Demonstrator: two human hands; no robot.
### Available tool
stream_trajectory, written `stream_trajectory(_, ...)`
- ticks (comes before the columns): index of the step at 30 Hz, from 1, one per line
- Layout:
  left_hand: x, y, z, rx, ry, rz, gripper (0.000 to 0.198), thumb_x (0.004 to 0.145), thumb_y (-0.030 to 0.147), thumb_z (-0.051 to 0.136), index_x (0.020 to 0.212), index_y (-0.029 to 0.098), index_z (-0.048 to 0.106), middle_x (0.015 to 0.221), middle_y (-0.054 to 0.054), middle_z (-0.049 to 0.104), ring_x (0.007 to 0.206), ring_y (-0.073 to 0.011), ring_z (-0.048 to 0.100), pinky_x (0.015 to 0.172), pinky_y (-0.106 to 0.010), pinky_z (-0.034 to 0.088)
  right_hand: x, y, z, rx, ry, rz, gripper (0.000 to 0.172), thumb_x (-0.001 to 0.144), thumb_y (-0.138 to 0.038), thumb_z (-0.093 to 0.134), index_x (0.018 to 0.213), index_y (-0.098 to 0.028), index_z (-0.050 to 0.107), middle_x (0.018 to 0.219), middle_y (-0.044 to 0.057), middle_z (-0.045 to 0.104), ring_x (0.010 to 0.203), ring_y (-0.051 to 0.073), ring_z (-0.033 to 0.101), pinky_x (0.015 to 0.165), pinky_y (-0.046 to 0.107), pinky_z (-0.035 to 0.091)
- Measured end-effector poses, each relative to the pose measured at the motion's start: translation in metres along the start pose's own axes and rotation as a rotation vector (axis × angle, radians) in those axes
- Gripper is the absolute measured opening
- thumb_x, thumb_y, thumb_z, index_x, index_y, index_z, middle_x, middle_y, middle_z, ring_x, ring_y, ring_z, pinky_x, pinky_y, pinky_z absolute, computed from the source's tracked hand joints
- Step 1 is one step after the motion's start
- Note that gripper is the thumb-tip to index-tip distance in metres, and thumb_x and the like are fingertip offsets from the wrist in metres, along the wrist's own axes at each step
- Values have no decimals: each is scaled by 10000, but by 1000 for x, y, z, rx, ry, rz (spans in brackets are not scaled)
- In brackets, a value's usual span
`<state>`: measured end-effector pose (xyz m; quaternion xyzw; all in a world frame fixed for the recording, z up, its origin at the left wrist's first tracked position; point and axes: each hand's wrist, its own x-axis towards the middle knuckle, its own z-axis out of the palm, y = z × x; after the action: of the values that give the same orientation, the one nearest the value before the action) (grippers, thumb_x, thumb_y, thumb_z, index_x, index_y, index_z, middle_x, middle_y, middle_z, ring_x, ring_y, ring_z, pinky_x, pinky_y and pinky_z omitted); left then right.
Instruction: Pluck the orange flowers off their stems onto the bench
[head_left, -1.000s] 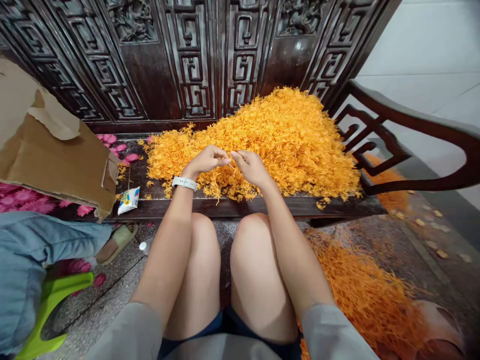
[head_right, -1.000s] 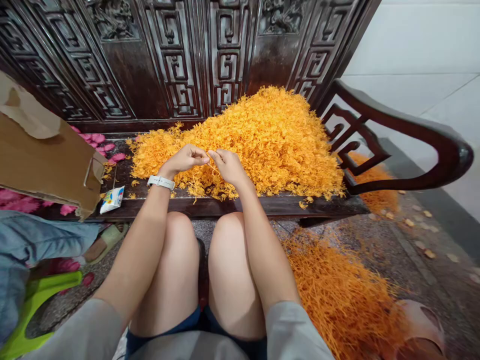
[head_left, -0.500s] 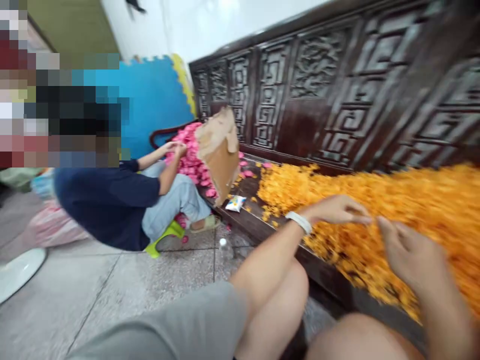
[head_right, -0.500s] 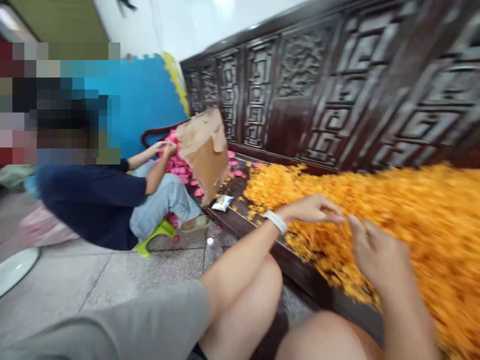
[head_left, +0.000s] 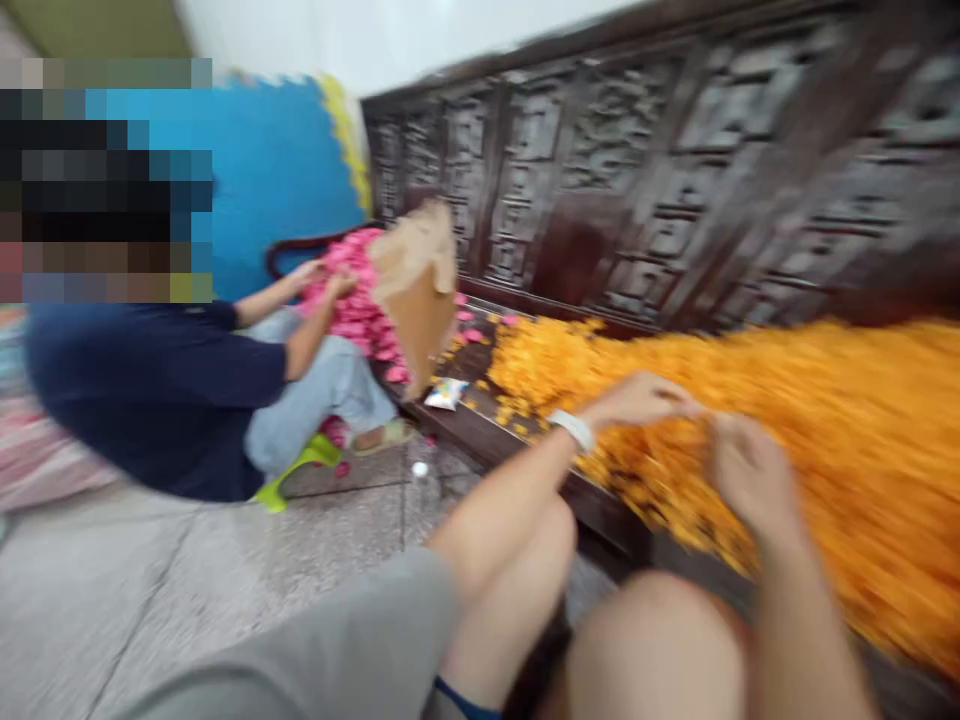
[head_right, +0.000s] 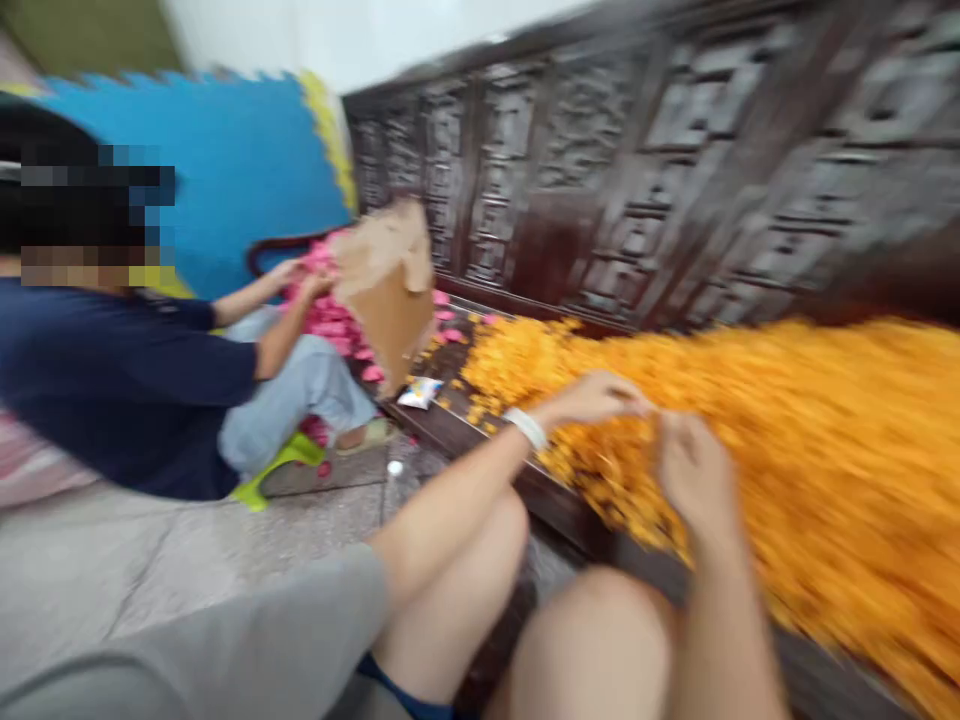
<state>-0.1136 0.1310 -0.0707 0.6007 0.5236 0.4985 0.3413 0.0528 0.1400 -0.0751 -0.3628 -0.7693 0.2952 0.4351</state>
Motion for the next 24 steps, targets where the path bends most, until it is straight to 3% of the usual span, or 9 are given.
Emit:
stream_trajectory(2,-5,2,0,-88,-23,-5,282,890,37,677,640,162,707,800,-64,765,814,-148,646,865,-305,492,-6,9,-2,-50,11,19,697,826,-983,366,637,-315,422,631,77,467,565,217,360,625,483,325)
stream_trajectory(5,5,-19,6,-197,-81,7,321,874,95,683,563,155,635,599,12,597,669,-128,500,758,-315,422,-7,30,1,-48,11,-6,683,915,-920,350,730,-269,443,704,35,500,655,207,468,683,415,405)
stream_trajectory(8,9,-35,15,-209,-64,34,291,822,247,758,572,155,642,568,27,509,615,-117,409,660,-301,332,-10,47,2,-95,28,12,629,1002,-828,349,770,-251,443,713,3,511,680,184,502,692,357,412)
stream_trajectory(11,3,-34,20,-201,-78,33,271,805,350,767,624,159,701,573,20,482,597,-116,358,628,-303,288,-17,51,0,-62,11,73,579,1047,-768,356,792,-254,440,668,-13,502,649,181,520,667,335,408)
stream_trajectory(14,1,-32,21,-193,-45,69,324,810,391,766,597,169,666,581,14,474,598,-116,364,636,-311,311,-18,51,-1,-20,5,112,547,1055,-749,380,822,-259,447,630,-28,478,603,179,515,638,330,390)
stream_trajectory(18,7,-38,23,-100,37,83,376,801,385,786,551,174,601,567,5,492,593,-119,409,635,-320,332,-13,49,1,-101,39,3,562,1069,-722,389,773,-245,425,673,-22,442,643,164,452,657,324,338)
stream_trajectory(24,13,-34,33,96,216,34,183,821,256,742,669,163,701,613,-23,601,656,-155,503,697,-329,393,-13,28,-2,-294,72,1,432,1128,-537,410,830,-244,518,665,-21,428,619,160,369,667,324,266)
